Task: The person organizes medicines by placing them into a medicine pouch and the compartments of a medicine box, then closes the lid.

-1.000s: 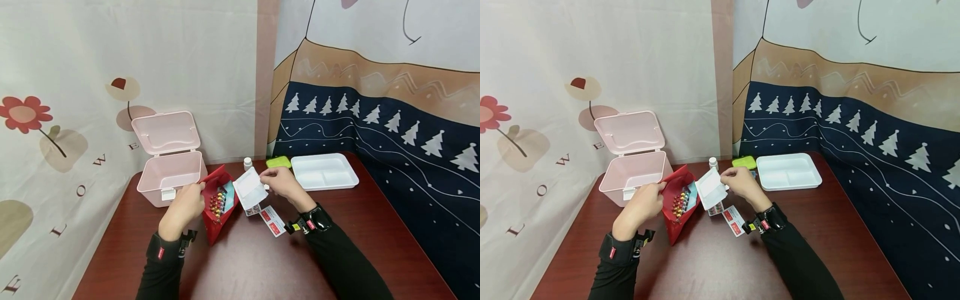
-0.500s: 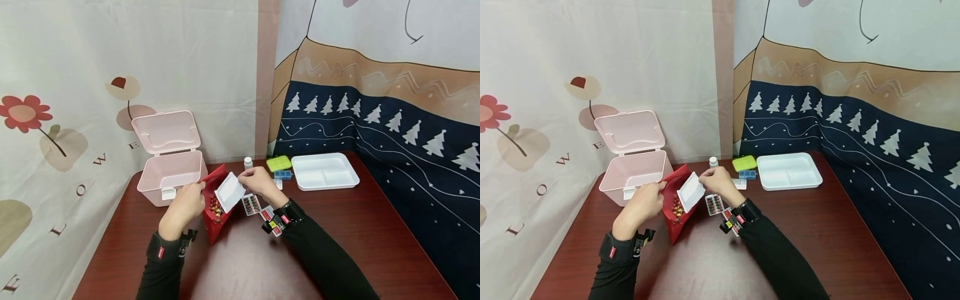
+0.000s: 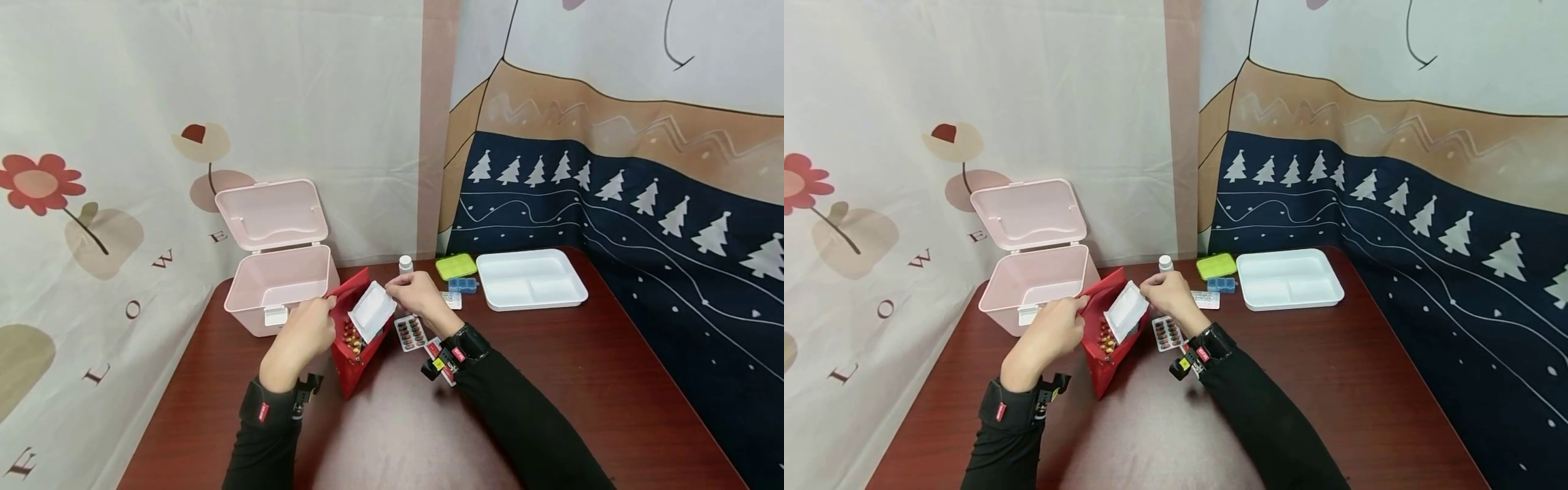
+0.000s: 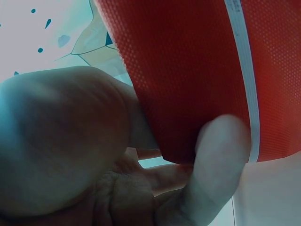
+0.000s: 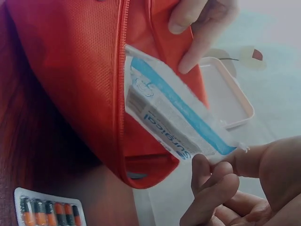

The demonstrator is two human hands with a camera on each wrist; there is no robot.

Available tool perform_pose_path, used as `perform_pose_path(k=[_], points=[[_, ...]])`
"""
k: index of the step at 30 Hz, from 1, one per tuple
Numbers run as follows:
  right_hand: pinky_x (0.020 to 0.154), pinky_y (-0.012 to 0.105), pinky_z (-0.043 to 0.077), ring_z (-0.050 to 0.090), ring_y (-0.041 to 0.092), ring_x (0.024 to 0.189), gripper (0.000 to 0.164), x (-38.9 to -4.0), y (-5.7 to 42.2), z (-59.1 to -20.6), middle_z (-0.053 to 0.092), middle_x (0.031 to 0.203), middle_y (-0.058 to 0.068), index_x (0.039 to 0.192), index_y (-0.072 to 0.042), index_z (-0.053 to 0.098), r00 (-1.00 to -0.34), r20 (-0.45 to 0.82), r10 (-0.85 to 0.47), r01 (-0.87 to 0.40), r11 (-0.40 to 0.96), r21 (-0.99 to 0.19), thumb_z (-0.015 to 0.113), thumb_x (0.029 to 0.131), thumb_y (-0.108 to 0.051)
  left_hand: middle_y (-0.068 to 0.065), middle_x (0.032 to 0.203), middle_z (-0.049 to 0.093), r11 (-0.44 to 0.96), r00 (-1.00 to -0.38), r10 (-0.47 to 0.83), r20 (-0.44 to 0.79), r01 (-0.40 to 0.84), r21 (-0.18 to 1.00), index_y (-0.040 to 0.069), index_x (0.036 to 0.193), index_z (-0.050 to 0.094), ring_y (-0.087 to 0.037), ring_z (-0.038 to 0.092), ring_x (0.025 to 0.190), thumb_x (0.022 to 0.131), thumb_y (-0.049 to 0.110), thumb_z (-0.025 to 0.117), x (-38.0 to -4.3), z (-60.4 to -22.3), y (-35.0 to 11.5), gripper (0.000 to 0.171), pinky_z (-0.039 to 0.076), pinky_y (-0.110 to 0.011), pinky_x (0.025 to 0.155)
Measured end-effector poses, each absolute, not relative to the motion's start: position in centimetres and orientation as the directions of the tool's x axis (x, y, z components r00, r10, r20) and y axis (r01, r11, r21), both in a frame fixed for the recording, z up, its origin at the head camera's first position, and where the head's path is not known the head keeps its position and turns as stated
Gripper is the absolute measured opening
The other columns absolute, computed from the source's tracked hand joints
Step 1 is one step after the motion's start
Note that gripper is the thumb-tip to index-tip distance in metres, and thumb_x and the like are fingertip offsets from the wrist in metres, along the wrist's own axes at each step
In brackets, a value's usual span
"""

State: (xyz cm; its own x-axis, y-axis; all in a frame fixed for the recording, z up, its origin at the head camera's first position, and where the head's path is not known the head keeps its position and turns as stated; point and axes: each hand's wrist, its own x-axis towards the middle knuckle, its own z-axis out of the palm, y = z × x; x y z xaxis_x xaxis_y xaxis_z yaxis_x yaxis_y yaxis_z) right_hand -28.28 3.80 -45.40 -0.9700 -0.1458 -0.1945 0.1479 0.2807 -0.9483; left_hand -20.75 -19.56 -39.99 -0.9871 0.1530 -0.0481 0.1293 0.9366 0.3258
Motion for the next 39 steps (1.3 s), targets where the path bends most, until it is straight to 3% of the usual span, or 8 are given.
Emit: perform_pose_path(k=[6, 10, 13, 18, 23, 27, 35, 39], points=[[0.055, 0.023, 0.052, 0.058, 0.012, 0.062, 0.020, -28.3, 3.4, -45.0, 0.062, 0.075, 0.001, 0.114, -0.003, 0.082, -0.969, -0.201, -0.143, 0.164, 0.239, -0.957, 0.070, 0.102, -0.013, -0.023, 0.120, 0.074, 0.939, -0.986, 0.159, -0.046, 0.137, 0.315, -0.001, 0.138, 0.070, -0.031, 0.064, 0.091, 0.098, 0.000, 0.058, -20.7, -39.9, -19.6, 0.042, 0.052, -0.044, 0.077], [0.062, 0.032, 0.065, 0.065, 0.009, 0.057, 0.021, -28.1, 2.3, -45.3, 0.070, 0.076, 0.004, 0.117, 0.001, 0.079, -0.964, -0.197, -0.181, 0.158, 0.210, -0.965, 0.069, 0.102, -0.009, -0.021, 0.111, 0.073, 0.939, -0.987, 0.150, -0.050, 0.127, 0.321, -0.001, 0.133, 0.071, -0.030, 0.062, 0.087, 0.099, 0.000, 0.058, -20.7, -39.9, -19.7, 0.036, 0.051, -0.041, 0.073], [0.066, 0.039, 0.068, 0.072, 0.011, 0.056, 0.021, -27.7, 1.2, -45.4, 0.078, 0.080, 0.009, 0.118, 0.002, 0.077, -0.965, -0.170, -0.201, 0.123, 0.225, -0.966, 0.069, 0.101, -0.007, -0.019, 0.104, 0.071, 0.938, -0.987, 0.155, -0.038, 0.135, 0.319, 0.000, 0.125, 0.072, -0.030, 0.061, 0.084, 0.099, 0.000, 0.057, -20.7, -39.9, -19.7, 0.031, 0.050, -0.040, 0.071], [0.063, 0.037, 0.067, 0.075, 0.013, 0.057, 0.021, -26.7, -0.4, -45.5, 0.081, 0.084, 0.007, 0.117, 0.000, 0.077, -0.964, -0.130, -0.234, 0.042, 0.348, -0.937, 0.071, 0.099, -0.007, -0.018, 0.101, 0.071, 0.936, -0.987, 0.161, -0.024, 0.145, 0.320, 0.001, 0.119, 0.073, -0.030, 0.062, 0.084, 0.098, 0.000, 0.059, -20.7, -40.0, -19.7, 0.026, 0.050, -0.042, 0.073], [0.052, 0.024, 0.058, 0.069, 0.008, 0.051, 0.020, -26.2, -1.3, -45.8, 0.077, 0.074, 0.001, 0.113, -0.002, 0.078, -0.963, -0.092, -0.252, -0.037, 0.464, -0.885, 0.075, 0.095, -0.008, -0.018, 0.104, 0.074, 0.934, -0.986, 0.165, -0.017, 0.151, 0.325, 0.000, 0.118, 0.073, -0.029, 0.063, 0.085, 0.099, 0.001, 0.060, -20.7, -39.9, -19.6, 0.023, 0.051, -0.042, 0.073], [0.051, 0.023, 0.053, 0.065, 0.008, 0.049, 0.017, -26.1, -1.3, -45.9, 0.074, 0.072, -0.001, 0.110, -0.005, 0.079, -0.960, -0.087, -0.265, -0.073, 0.542, -0.837, 0.079, 0.094, -0.012, -0.020, 0.107, 0.075, 0.935, -0.987, 0.161, -0.024, 0.145, 0.324, 0.000, 0.121, 0.073, -0.030, 0.064, 0.085, 0.100, 0.001, 0.060, -20.7, -39.9, -19.6, 0.025, 0.051, -0.042, 0.072], [0.075, 0.028, 0.051, 0.065, 0.012, 0.082, 0.016, -26.4, 0.3, -46.4, 0.079, 0.092, -0.001, 0.107, -0.014, 0.086, -0.960, -0.020, -0.280, -0.164, 0.617, -0.770, 0.075, 0.100, -0.022, -0.020, 0.107, 0.075, 0.937, -0.988, 0.153, -0.029, 0.136, 0.322, 0.000, 0.118, 0.072, -0.031, 0.064, 0.085, 0.098, 0.000, 0.057, -20.8, -39.8, -19.6, 0.025, 0.051, -0.042, 0.072], [0.077, 0.030, 0.053, 0.069, 0.014, 0.086, 0.023, -26.6, 1.7, -46.2, 0.083, 0.098, 0.003, 0.115, -0.013, 0.086, -0.955, -0.010, -0.296, -0.176, 0.594, -0.785, 0.069, 0.105, -0.024, -0.020, 0.101, 0.073, 0.937, -0.988, 0.150, -0.033, 0.131, 0.324, 0.000, 0.112, 0.071, -0.030, 0.062, 0.083, 0.098, 0.000, 0.057, -20.8, -39.8, -19.6, 0.020, 0.050, -0.041, 0.071]])
